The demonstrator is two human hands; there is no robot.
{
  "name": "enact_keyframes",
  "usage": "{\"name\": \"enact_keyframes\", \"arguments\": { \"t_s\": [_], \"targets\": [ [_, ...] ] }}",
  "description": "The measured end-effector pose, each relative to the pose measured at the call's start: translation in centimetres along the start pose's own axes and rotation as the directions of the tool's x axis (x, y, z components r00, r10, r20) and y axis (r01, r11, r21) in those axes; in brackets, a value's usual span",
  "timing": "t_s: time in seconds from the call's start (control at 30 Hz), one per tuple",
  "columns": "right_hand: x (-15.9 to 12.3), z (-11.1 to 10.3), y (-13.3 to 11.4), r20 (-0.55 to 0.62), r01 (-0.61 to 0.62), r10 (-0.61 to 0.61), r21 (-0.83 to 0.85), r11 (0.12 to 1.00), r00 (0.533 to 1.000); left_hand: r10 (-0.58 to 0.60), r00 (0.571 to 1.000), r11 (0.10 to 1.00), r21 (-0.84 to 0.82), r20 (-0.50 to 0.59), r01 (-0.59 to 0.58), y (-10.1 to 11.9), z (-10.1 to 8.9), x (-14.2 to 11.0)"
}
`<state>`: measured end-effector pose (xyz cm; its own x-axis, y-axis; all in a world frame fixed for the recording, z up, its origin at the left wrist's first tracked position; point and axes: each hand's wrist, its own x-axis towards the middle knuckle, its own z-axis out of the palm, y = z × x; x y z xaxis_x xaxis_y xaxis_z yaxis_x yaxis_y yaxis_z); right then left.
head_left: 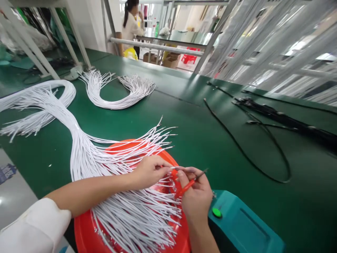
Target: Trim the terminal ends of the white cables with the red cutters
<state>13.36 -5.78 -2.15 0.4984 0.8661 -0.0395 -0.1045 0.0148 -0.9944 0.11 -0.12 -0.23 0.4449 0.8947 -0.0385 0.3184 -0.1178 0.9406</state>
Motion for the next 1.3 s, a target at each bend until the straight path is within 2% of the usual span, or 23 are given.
{"name": "enact_keyframes", "arguments": {
  "t_s": [0.1, 0.23, 0.37, 0.43, 0.5, 0.57, 0.6, 0.67, 0.73, 0.83, 0.97, 1.07, 1.2, 1.3],
  "targets": [
    [-0.2, 0.0, 0.0, -0.045, 0.041, -0.043, -0.035, 0.999, 0.998, 0.041, 0.999, 0.999, 0.028, 0.017, -0.042, -0.2, 0.0, -0.2],
    [-0.2, 0.0, 0.2, -0.102, 0.065, -0.073, -0.080, 0.995, 0.992, 0.144, 0.990, 0.976, 0.166, 0.006, -0.143, -0.3, -0.1, -0.5],
    [-0.3, -0.1, 0.8, -0.077, 0.163, -0.184, -0.226, 0.960, 0.980, 0.173, 0.983, 0.929, 0.320, 0.067, -0.186, -0.2, -0.1, -0.7],
    [-0.4, -0.4, 1.1, -0.004, 0.261, -0.284, -0.378, 0.888, 0.959, 0.166, 0.979, 0.902, 0.383, 0.120, -0.200, -0.2, -0.1, -0.7],
    [-0.4, -0.7, 1.2, 0.133, 0.395, -0.386, -0.526, 0.753, 0.913, 0.150, 0.977, 0.883, 0.424, 0.148, -0.200, -0.4, -0.1, -0.8],
    [-0.3, -0.9, 1.3, 0.246, 0.493, -0.440, -0.596, 0.634, 0.864, 0.119, 0.981, 0.895, 0.410, 0.151, -0.172, -0.7, 0.0, -0.8],
    [-0.3, -0.9, 1.2, 0.262, 0.505, -0.445, -0.605, 0.615, 0.856, 0.091, 0.986, 0.914, 0.381, 0.141, -0.139, -0.9, 0.1, -0.9],
    [-0.3, -0.9, 1.2, 0.199, 0.447, -0.418, -0.598, 0.665, 0.887, 0.018, 0.993, 0.956, 0.288, 0.114, -0.050, -1.3, 0.2, -0.8],
    [-0.2, -0.7, 1.2, 0.102, 0.339, -0.340, -0.542, 0.769, 0.935, -0.037, 0.993, 0.982, 0.188, 0.115, 0.015, -1.5, 0.3, -0.7],
    [-0.1, -0.5, 1.2, 0.016, 0.203, -0.216, -0.416, 0.886, 0.976, -0.030, 0.989, 0.996, 0.086, 0.142, 0.018, -1.3, 0.2, -0.5],
    [0.1, -0.3, 1.0, -0.014, 0.085, -0.093, -0.296, 0.952, 0.996, -0.050, 0.993, 0.998, 0.042, 0.104, 0.046, -0.8, 0.1, -0.5],
    [0.2, -0.3, 0.9, -0.012, 0.073, -0.078, -0.241, 0.968, 0.997, -0.062, 0.995, 0.998, 0.033, 0.079, 0.059, -0.8, 0.1, -0.6],
    [0.0, -0.3, 1.1, -0.044, 0.150, -0.164, -0.222, 0.963, 0.986, -0.033, 0.997, 0.998, 0.059, 0.069, 0.029, -0.9, 0.3, -0.8],
    [-0.1, -0.5, 1.4, -0.003, 0.203, -0.210, -0.238, 0.950, 0.978, -0.045, 0.998, 0.995, 0.089, 0.053, 0.040, -1.0, 0.4, -0.8]
  ]
}}
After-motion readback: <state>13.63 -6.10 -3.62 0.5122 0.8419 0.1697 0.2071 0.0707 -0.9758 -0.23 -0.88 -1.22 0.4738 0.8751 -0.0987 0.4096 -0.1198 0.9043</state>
